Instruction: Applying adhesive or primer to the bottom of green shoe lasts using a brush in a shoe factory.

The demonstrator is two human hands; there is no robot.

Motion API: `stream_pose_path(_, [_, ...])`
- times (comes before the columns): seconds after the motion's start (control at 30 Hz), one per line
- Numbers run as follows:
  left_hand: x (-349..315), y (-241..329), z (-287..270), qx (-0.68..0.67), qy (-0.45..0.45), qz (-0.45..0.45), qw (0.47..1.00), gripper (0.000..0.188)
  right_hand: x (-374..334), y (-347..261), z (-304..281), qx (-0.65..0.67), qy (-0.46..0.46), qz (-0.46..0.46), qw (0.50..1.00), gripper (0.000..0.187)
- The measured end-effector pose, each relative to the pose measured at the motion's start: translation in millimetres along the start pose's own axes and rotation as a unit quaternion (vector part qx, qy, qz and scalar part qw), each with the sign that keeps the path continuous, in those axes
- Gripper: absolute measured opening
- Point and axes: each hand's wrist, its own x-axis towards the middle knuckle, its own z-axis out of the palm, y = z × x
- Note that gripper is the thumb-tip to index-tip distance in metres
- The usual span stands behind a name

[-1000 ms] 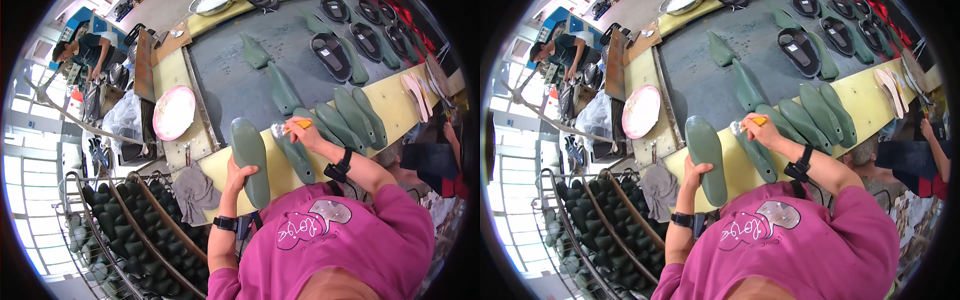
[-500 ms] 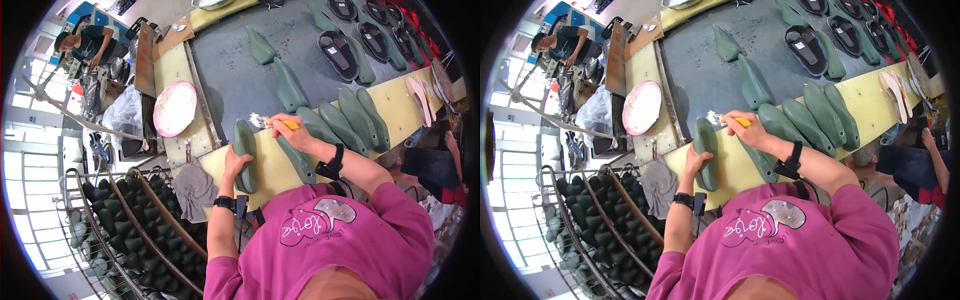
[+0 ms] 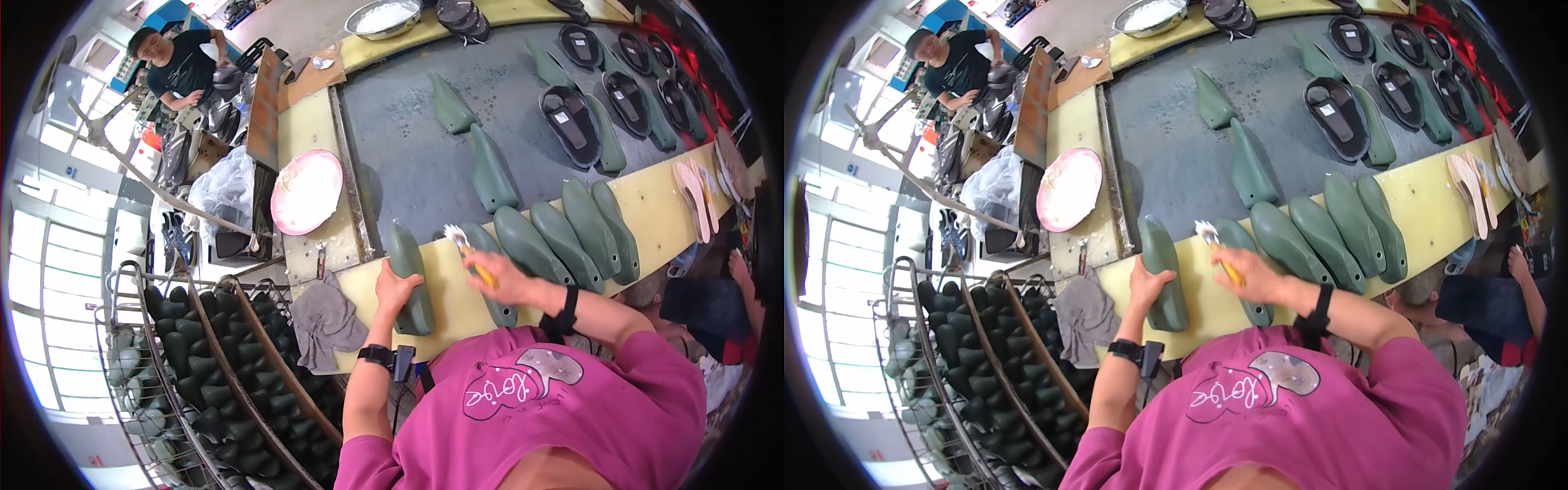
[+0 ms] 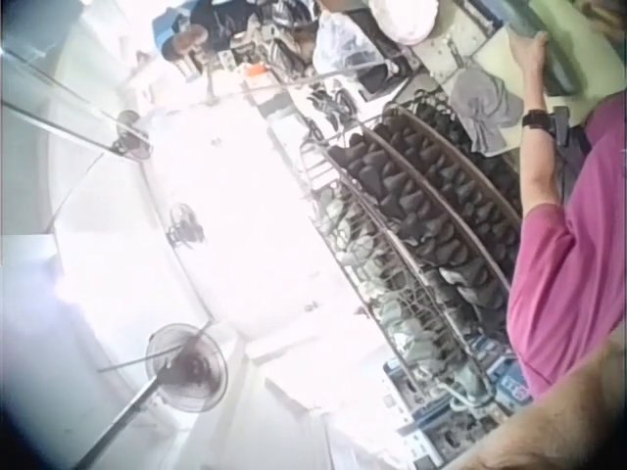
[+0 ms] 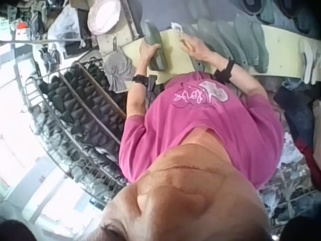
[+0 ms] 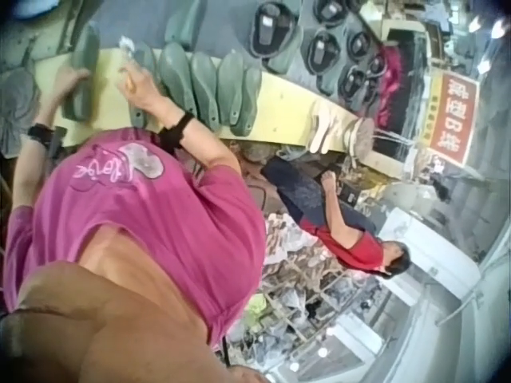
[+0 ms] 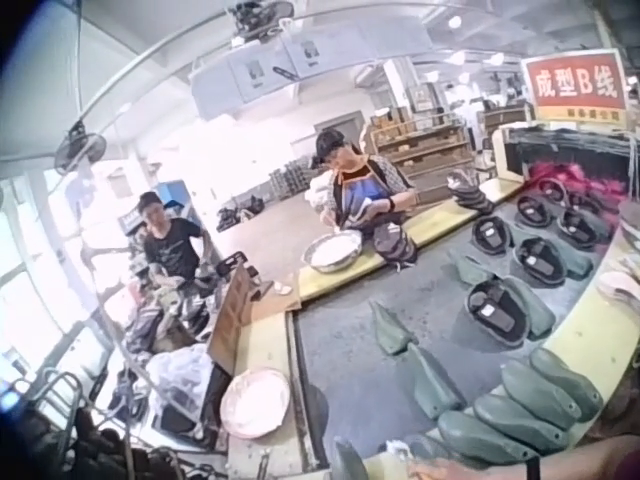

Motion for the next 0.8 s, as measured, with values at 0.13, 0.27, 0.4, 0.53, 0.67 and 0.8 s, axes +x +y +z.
stream_pose_path(0.13, [-9.0,-5.7,21.5,0.15,0.181,0.053,0.971,0.064,-20.1,-6.6,3.8,-0.144,-0.088,-0.12,0.978,0.037])
stream_pose_path(0.27, [-59.5,-17.4,36.0,0.266,0.145,0.217,0.928,0.07,-26.5,9.1,8.6,-0.112,0.004,0.03,0.993,0.044])
stream_pose_path(0.4, [-42.4,-23.8,34.0,0.313,0.12,0.256,0.907,0.07,-26.3,8.5,8.4,-0.097,-0.011,0.022,0.995,0.047])
stream_pose_path(0.53, [44.1,-22.7,31.4,0.276,0.168,0.281,0.904,0.066,-23.6,8.3,9.0,-0.083,-0.019,0.011,0.996,0.047])
stream_pose_path(0.67, [128.8,-22.6,30.4,0.267,0.121,0.21,0.933,0.077,-29.9,8.3,9.0,-0.073,-0.025,0.033,0.996,0.046])
stream_pose_path(0.8, [170.2,-20.2,56.1,0.375,0.138,0.095,0.912,0.08,-34.6,12.8,12.6,-0.033,-0.03,0.084,0.995,0.044])
